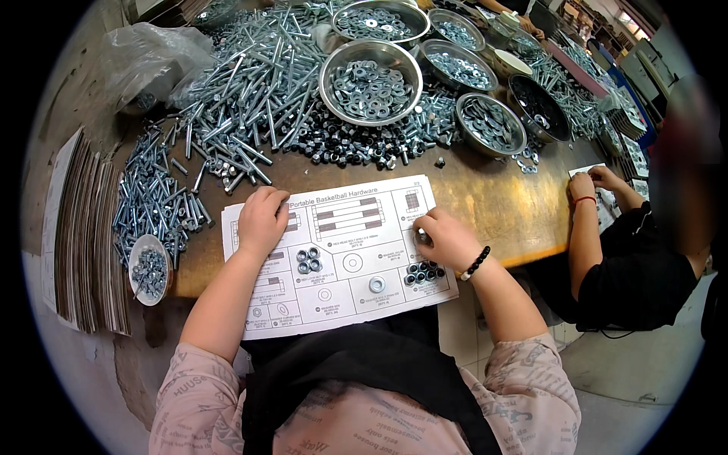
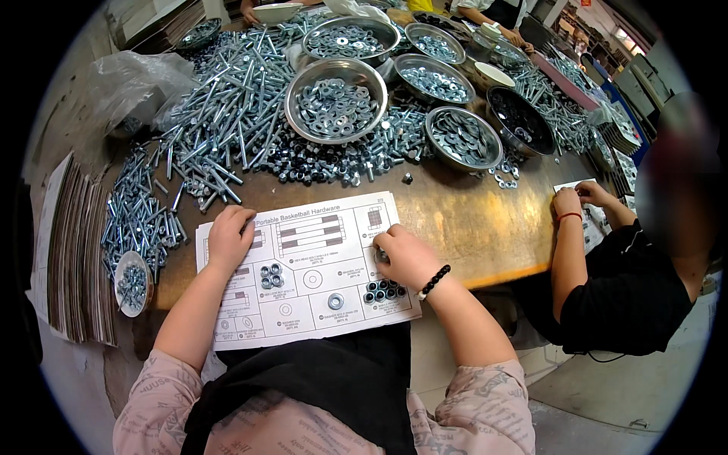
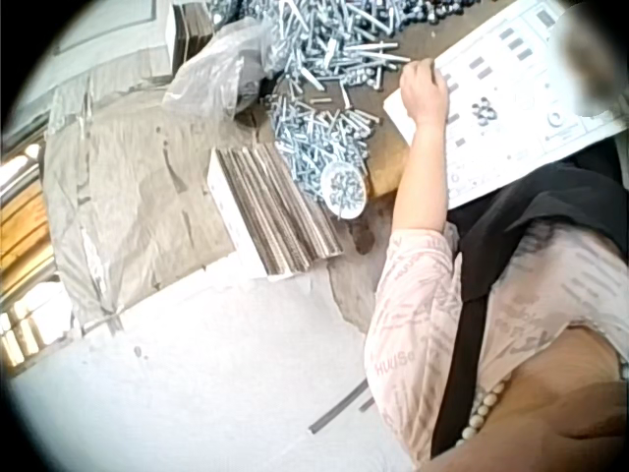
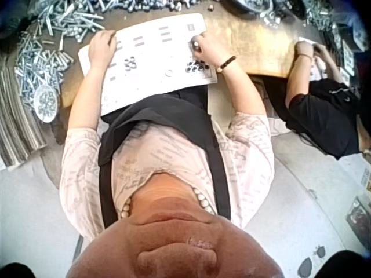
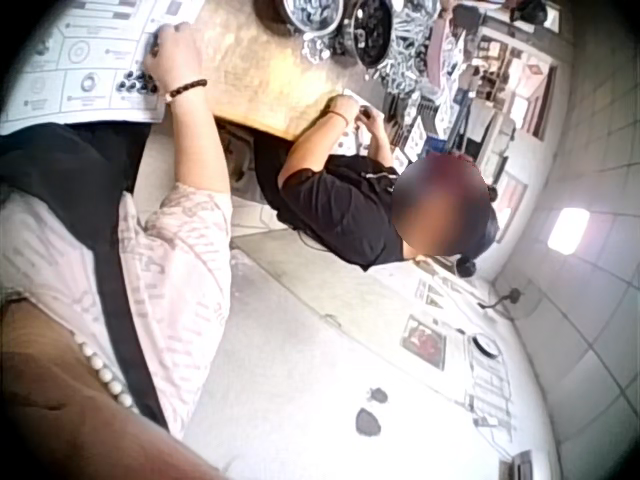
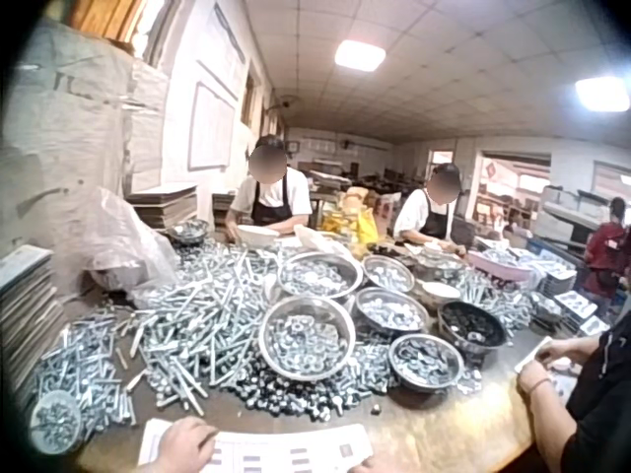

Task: The person sorts metal fasteners from a large pile on a table into designated areas on a printed layout sheet. They pick up bolts, nuts, and washers by hand and place them into specific slots on the sheet, repeating the process continuously.

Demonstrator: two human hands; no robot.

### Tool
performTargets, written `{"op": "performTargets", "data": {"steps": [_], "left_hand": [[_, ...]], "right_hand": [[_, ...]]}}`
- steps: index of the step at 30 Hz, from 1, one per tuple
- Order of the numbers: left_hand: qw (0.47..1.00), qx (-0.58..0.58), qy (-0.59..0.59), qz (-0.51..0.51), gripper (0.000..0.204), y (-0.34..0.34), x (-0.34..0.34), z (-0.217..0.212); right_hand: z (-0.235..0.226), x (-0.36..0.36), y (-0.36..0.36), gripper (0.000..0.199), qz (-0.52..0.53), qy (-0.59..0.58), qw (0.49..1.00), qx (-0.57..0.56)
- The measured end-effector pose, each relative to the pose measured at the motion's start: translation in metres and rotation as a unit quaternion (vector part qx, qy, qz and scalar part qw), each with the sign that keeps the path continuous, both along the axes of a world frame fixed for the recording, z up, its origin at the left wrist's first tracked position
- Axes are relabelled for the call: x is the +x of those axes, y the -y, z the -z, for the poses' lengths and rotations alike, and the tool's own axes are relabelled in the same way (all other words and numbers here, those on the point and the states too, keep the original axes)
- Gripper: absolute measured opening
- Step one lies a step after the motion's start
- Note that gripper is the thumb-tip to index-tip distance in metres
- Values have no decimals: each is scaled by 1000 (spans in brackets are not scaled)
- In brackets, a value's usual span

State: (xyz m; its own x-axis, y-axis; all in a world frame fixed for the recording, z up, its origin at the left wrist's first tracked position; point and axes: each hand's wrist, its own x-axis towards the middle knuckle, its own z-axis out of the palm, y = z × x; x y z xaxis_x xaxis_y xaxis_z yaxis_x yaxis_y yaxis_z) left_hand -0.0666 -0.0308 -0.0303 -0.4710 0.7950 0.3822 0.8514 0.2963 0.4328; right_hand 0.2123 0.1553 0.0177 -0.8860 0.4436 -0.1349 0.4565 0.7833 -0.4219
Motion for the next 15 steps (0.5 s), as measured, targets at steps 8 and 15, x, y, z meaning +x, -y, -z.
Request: {"op": "performTargets", "data": {"steps": [8,15], "left_hand": [[1000,14,1,2,16,1,-1,2],[994,68,22,86,15,-17,6,-12]], "right_hand": [[-1,-10,-24,28,4,-56,998,-21],[18,-65,-86,21,99,-122,985,76]]}}
